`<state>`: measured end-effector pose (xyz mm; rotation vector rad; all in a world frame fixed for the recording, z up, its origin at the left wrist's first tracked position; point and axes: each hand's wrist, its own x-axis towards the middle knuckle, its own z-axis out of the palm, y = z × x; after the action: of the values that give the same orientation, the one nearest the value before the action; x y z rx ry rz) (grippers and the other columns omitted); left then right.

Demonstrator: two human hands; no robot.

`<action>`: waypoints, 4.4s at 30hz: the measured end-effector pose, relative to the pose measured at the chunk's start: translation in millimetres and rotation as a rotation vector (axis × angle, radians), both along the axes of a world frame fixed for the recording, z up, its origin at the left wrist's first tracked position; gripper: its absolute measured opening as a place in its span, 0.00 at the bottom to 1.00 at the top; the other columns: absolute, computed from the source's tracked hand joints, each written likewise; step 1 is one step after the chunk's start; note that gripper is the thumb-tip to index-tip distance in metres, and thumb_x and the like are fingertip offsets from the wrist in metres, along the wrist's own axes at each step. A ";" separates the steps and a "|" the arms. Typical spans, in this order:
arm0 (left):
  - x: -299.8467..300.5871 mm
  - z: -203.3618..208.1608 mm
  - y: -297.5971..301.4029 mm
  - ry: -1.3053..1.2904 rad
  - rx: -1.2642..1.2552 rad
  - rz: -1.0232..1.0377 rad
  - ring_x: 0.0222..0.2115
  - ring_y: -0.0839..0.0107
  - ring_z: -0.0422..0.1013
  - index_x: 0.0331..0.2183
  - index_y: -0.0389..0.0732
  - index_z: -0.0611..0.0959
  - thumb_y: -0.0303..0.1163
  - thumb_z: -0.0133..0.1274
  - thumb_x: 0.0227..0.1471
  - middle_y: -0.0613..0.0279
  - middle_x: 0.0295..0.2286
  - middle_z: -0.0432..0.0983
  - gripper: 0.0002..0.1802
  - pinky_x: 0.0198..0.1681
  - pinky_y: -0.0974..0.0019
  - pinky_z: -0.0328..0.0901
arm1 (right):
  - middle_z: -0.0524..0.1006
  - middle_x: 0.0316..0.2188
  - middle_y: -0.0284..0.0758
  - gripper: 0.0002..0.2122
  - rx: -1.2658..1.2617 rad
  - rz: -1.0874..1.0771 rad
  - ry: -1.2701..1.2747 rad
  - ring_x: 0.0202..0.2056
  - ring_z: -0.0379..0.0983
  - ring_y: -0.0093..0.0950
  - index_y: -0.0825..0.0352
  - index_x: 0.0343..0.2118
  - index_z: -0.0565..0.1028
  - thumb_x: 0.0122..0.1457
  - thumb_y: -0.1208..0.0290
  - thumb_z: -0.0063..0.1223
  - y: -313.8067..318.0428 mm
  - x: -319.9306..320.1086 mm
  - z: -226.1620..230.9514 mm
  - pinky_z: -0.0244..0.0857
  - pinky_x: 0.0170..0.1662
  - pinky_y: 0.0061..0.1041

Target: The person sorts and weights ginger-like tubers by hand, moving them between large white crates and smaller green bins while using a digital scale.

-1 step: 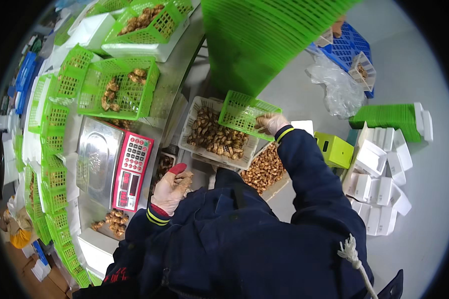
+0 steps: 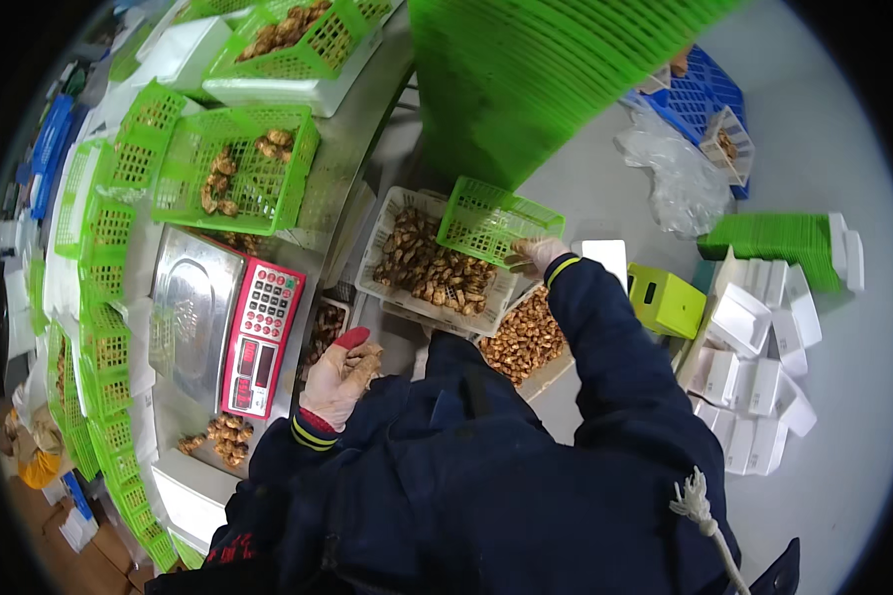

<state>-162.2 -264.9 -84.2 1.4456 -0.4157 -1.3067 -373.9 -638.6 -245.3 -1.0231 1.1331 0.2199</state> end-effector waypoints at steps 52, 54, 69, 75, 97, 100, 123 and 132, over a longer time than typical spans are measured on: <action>-100.2 -82.3 357.3 -0.380 0.177 0.851 0.37 0.72 0.72 0.44 0.32 0.72 0.22 0.50 0.54 0.56 0.36 0.76 0.14 0.42 0.71 0.66 | 0.78 0.32 0.34 0.11 -0.579 0.209 -0.615 0.30 0.73 0.21 0.71 0.43 0.74 0.59 0.74 0.51 293.6 319.2 95.1 0.66 0.34 0.17; -54.3 -67.0 314.9 -0.361 0.145 0.776 0.45 0.68 0.68 0.52 0.32 0.65 0.23 0.51 0.52 0.54 0.42 0.74 0.26 0.51 0.70 0.60 | 0.77 0.32 0.32 0.12 -0.643 0.151 -0.660 0.30 0.70 0.18 0.72 0.45 0.74 0.59 0.73 0.51 265.7 322.5 70.0 0.64 0.34 0.17; 97.9 -138.7 226.9 -0.037 0.056 0.870 0.35 0.67 0.74 0.45 0.37 0.72 0.11 0.52 0.42 0.60 0.38 0.77 0.25 0.38 0.63 0.71 | 0.78 0.37 0.46 0.21 -0.827 -0.047 -0.658 0.40 0.74 0.39 0.72 0.42 0.75 0.62 0.55 0.44 258.6 374.1 51.5 0.64 0.45 0.29; 83.2 -142.5 267.6 -0.136 0.201 0.733 0.35 0.71 0.73 0.45 0.39 0.73 0.13 0.50 0.45 0.65 0.38 0.76 0.23 0.37 0.67 0.71 | 0.75 0.46 0.37 0.23 -0.398 -0.166 -0.775 0.42 0.70 0.26 0.72 0.50 0.72 0.60 0.57 0.50 298.5 369.0 44.5 0.62 0.46 0.23; -167.3 -50.7 310.6 0.518 -0.255 1.408 0.48 0.65 0.68 0.54 0.41 0.64 0.17 0.53 0.51 0.50 0.48 0.69 0.29 0.48 0.67 0.65 | 0.79 0.35 0.36 0.12 0.286 1.263 -0.569 0.34 0.77 0.25 0.71 0.44 0.73 0.64 0.69 0.44 486.9 188.8 113.4 0.71 0.39 0.24; -160.7 -25.4 304.1 0.349 -0.366 1.225 0.53 0.66 0.61 0.57 0.37 0.60 0.27 0.62 0.45 0.57 0.49 0.67 0.40 0.56 0.64 0.56 | 0.75 0.47 0.41 0.21 0.926 1.271 -0.534 0.46 0.73 0.29 0.73 0.51 0.68 0.65 0.59 0.40 564.2 184.7 154.7 0.66 0.50 0.25; -321.0 -49.6 447.0 0.273 -0.455 1.910 0.34 0.71 0.75 0.44 0.35 0.71 0.36 0.50 0.57 0.53 0.35 0.78 0.17 0.35 0.72 0.68 | 0.78 0.38 0.38 0.22 0.834 1.368 -0.299 0.31 0.76 0.22 0.69 0.53 0.67 0.56 0.69 0.56 777.1 130.2 134.1 0.67 0.30 0.15; -392.5 -100.4 504.5 0.322 -0.712 2.501 0.30 0.65 0.76 0.41 0.41 0.75 0.30 0.48 0.58 0.51 0.34 0.78 0.09 0.31 0.69 0.72 | 0.78 0.36 0.41 0.19 -0.393 2.604 -1.266 0.36 0.76 0.28 0.70 0.50 0.71 0.53 0.72 0.54 891.9 84.1 60.6 0.69 0.40 0.23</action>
<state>-554.7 239.6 -184.6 0.2344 0.9265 0.7064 -289.7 253.3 -184.8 -1.8476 -1.8654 1.0879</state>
